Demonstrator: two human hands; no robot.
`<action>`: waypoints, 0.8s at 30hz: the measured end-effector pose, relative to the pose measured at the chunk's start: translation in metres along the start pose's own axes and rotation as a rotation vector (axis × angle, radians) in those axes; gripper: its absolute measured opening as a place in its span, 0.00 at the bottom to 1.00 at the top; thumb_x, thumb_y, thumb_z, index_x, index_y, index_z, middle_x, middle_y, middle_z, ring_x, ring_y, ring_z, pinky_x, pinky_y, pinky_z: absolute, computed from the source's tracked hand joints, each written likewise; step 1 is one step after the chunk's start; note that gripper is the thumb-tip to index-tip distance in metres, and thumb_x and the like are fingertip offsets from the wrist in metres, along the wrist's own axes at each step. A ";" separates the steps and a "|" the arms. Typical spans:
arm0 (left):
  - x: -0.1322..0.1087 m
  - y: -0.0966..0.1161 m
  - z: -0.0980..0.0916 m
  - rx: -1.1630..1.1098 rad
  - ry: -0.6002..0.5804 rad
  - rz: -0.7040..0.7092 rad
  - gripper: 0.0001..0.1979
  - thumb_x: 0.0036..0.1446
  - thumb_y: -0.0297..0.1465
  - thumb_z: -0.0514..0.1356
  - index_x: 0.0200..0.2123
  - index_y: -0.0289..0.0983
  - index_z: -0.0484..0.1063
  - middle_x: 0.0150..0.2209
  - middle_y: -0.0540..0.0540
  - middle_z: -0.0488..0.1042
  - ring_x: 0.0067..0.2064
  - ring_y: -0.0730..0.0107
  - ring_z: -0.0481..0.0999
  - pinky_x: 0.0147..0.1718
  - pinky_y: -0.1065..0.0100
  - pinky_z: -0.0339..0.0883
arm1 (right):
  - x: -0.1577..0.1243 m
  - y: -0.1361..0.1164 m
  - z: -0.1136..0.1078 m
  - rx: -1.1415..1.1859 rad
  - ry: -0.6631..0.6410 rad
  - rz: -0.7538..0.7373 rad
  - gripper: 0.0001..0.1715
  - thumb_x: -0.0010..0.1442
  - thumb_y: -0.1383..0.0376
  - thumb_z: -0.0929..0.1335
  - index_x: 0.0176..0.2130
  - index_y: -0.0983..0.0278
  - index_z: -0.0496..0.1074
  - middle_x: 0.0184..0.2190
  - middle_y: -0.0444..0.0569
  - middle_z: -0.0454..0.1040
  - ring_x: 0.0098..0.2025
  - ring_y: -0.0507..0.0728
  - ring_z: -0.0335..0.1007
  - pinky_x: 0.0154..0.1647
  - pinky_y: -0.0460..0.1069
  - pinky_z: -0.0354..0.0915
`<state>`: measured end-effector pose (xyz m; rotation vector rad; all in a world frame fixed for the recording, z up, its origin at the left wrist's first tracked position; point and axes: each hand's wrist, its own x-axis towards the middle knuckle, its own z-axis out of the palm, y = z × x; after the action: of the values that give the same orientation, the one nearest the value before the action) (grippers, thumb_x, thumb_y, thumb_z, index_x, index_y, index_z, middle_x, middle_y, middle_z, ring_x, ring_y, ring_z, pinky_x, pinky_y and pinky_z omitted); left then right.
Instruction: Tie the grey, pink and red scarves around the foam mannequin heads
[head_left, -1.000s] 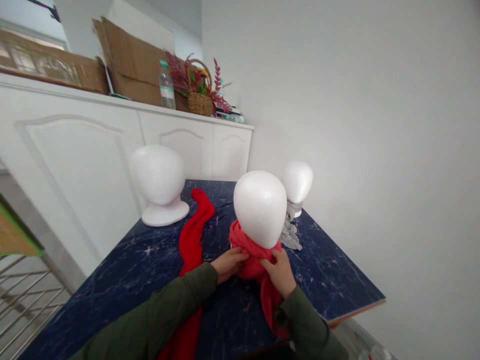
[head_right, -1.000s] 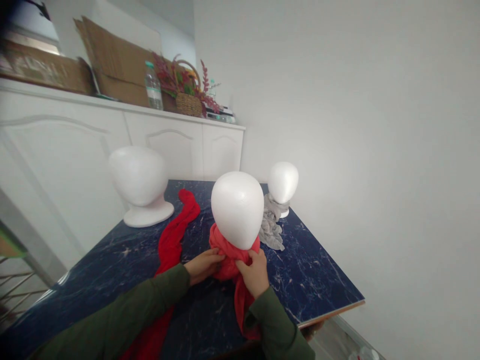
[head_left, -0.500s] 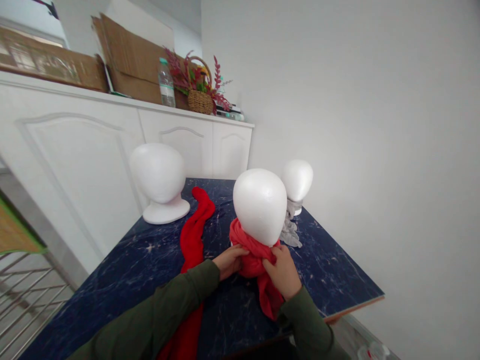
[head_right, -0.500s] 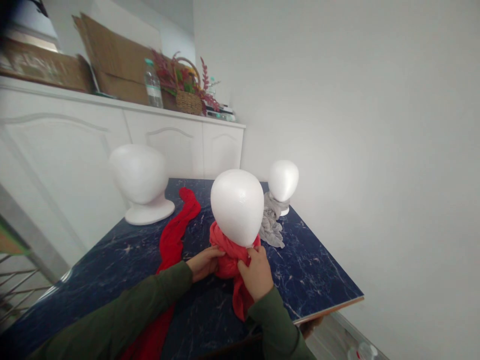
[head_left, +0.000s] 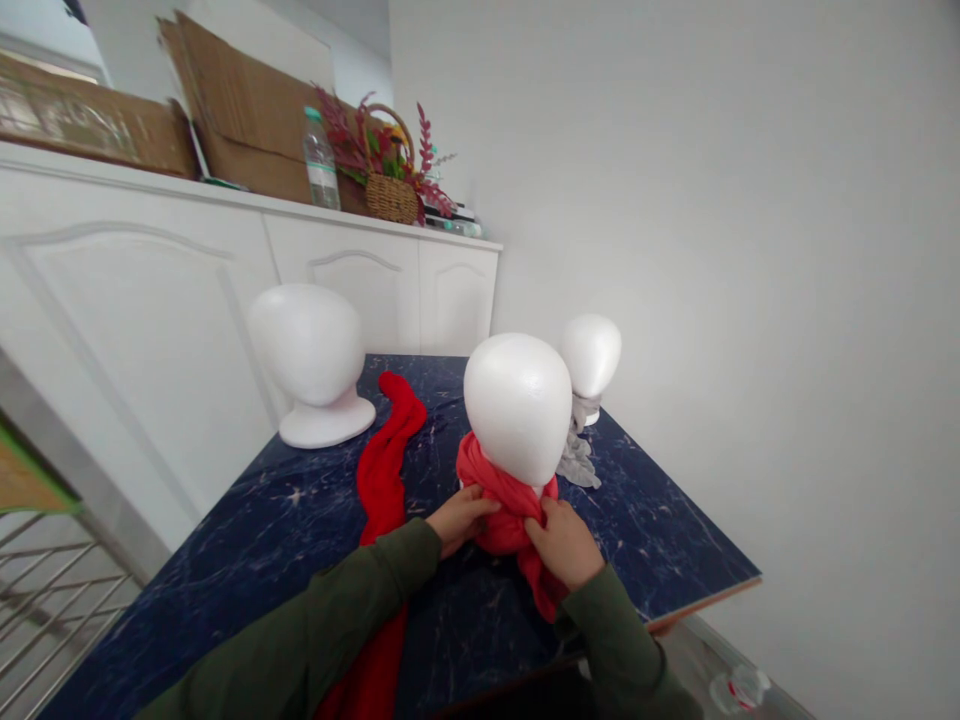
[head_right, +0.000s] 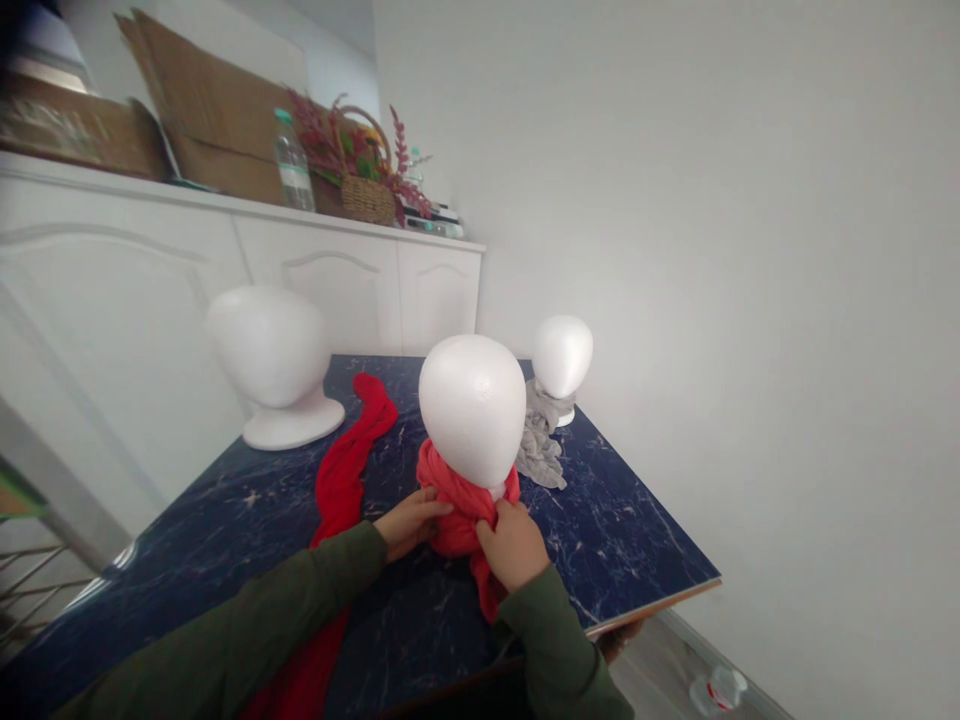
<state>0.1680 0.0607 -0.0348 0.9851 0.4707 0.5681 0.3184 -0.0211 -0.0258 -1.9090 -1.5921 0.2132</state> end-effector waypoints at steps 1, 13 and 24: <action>0.000 0.000 0.001 0.001 -0.017 0.005 0.18 0.43 0.25 0.59 0.41 0.33 0.68 0.38 0.42 0.74 0.37 0.65 0.73 0.37 0.68 0.63 | 0.002 0.000 0.001 0.063 -0.037 0.007 0.08 0.48 0.64 0.61 0.27 0.66 0.66 0.26 0.52 0.67 0.31 0.56 0.62 0.35 0.50 0.56; -0.002 0.009 -0.001 0.023 -0.006 -0.113 0.17 0.46 0.31 0.60 0.41 0.33 0.68 0.36 0.42 0.74 0.34 0.68 0.73 0.32 0.69 0.63 | 0.003 -0.026 0.018 1.473 -0.299 0.168 0.27 0.37 0.72 0.58 0.40 0.64 0.64 0.34 0.47 0.72 0.32 0.54 0.67 0.34 0.49 0.61; -0.004 0.011 0.000 -0.165 0.014 -0.154 0.14 0.44 0.25 0.59 0.38 0.33 0.69 0.36 0.44 0.74 0.33 0.73 0.73 0.29 0.75 0.62 | 0.008 0.009 0.022 1.174 0.036 0.264 0.09 0.39 0.71 0.61 0.27 0.66 0.64 0.19 0.39 0.65 0.20 0.48 0.57 0.22 0.43 0.54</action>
<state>0.1624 0.0632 -0.0250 0.7812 0.4992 0.4678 0.3168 -0.0059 -0.0460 -1.1281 -0.8098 0.9677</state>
